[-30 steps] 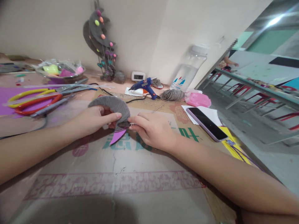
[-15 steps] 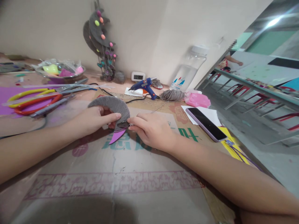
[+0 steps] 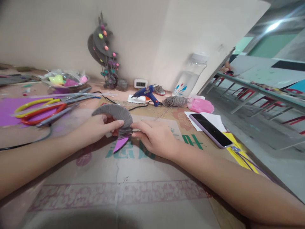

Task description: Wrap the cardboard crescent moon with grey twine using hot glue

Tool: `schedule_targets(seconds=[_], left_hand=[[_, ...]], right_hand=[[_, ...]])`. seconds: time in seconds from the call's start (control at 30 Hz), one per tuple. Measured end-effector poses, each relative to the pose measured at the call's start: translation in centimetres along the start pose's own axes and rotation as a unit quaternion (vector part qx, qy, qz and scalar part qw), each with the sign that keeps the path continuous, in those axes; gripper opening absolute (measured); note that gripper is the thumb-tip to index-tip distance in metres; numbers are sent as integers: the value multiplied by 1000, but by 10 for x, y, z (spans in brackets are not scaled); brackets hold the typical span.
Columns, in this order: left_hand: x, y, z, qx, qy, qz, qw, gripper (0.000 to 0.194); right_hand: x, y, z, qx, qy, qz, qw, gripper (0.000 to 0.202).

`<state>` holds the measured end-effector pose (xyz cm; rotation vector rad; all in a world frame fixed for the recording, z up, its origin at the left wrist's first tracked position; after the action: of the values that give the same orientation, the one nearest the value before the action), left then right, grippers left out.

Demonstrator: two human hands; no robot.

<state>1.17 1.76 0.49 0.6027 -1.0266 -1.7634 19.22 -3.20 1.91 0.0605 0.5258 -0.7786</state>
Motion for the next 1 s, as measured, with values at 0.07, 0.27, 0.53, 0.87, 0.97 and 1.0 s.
schedule_targets(seconds=[0.07, 0.27, 0.53, 0.87, 0.97, 1.0], left_hand=[[-1, 0, 1, 20, 16, -1, 1000, 30], [-3, -1, -2, 102, 26, -25, 994, 29], [-1, -3, -3, 130, 32, -46, 990, 30], [-4, -3, 4, 95, 107, -46, 989, 34], [-4, -5, 3, 92, 118, -42, 988, 35], [-4, -4, 3, 85, 120, -43, 988, 35]], right_hand=[[-1, 5, 5, -50, 31, -52, 997, 24], [-14, 47, 14, -129, 98, -179, 970, 32], [-58, 60, -1, -303, 24, -188, 934, 36], [-25, 28, -1, -236, -13, -172, 956, 20], [-21, 25, -8, -254, -14, -192, 948, 13], [-21, 24, -10, -269, -15, -200, 942, 12]])
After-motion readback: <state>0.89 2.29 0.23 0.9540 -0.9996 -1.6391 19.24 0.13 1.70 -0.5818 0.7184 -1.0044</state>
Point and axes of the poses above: each hand's wrist, its own x-axis away from the middle knuckle, its own z-axis out of the back of the hand, y = z × x, the point moved 3 cm from there along -x, towards the middle knuckle, and after that the axes turned 7 degrees about -x, right-handed, at the moved point
